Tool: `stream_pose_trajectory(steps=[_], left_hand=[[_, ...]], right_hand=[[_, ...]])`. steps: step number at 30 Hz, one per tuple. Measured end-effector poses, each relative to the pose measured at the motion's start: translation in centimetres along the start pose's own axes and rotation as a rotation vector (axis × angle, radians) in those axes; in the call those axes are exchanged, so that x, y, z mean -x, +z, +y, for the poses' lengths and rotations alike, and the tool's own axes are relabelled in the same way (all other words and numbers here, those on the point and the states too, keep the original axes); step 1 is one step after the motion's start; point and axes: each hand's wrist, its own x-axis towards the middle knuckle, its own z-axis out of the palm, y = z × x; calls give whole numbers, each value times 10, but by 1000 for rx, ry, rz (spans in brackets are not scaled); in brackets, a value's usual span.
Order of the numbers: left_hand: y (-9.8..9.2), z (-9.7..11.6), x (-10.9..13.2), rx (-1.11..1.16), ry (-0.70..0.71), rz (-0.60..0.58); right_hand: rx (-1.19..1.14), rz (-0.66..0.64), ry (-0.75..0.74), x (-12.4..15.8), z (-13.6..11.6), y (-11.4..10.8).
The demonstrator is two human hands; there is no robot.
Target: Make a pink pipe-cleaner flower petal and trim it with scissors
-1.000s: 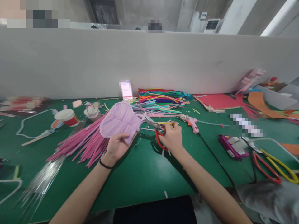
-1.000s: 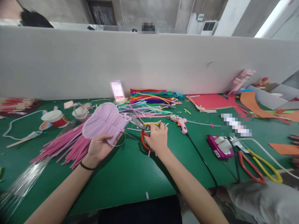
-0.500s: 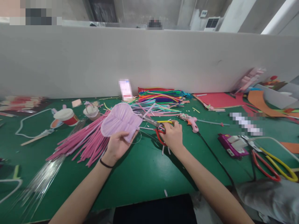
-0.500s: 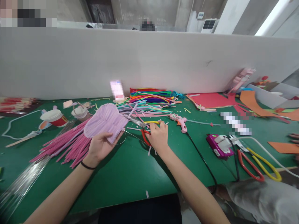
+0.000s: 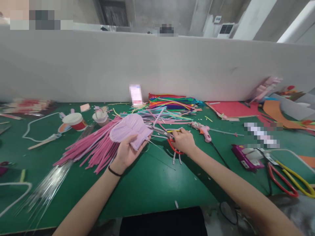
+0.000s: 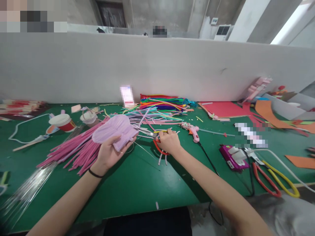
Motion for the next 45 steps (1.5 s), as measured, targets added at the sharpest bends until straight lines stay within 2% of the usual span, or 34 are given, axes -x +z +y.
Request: stream_pose_trajectory(steps=[5,7,11,16,19,23,25,28,30,33,37,41,45], left_hand=[[-1,-1,-4,68,24,-21],[-2,-1,-6,80,32,-11],[-4,2,-7,51,31,88],[-6,5,-8,32,71,142],[-5,6,-10,52,106,141],[-2,9,-11,76,164,155],[0,11,-10,85,198,182],[3,15,-7,90,257,234],[6,18,-5,92,293,255],[10,21,-2,114,335,246],[10,22,-2,132,341,268],[6,22,-4,159,338,311],[3,24,-5,176,395,346]], right_hand=[[12,-86,-68,-3,3,-2],[3,-54,-36,-4,4,-6],[-50,79,132,-8,16,-17],[-123,171,79,-3,32,-38],[-128,213,48,14,18,-53],[-350,221,-47,46,-34,-63],[-492,196,-128,59,-63,-57],[-604,162,-94,67,-91,-39],[-617,118,-10,65,-95,-27],[-613,56,98,55,-88,-18],[-600,71,70,46,-79,-18],[-601,112,74,44,-83,-19],[-587,131,72,45,-87,-20]])
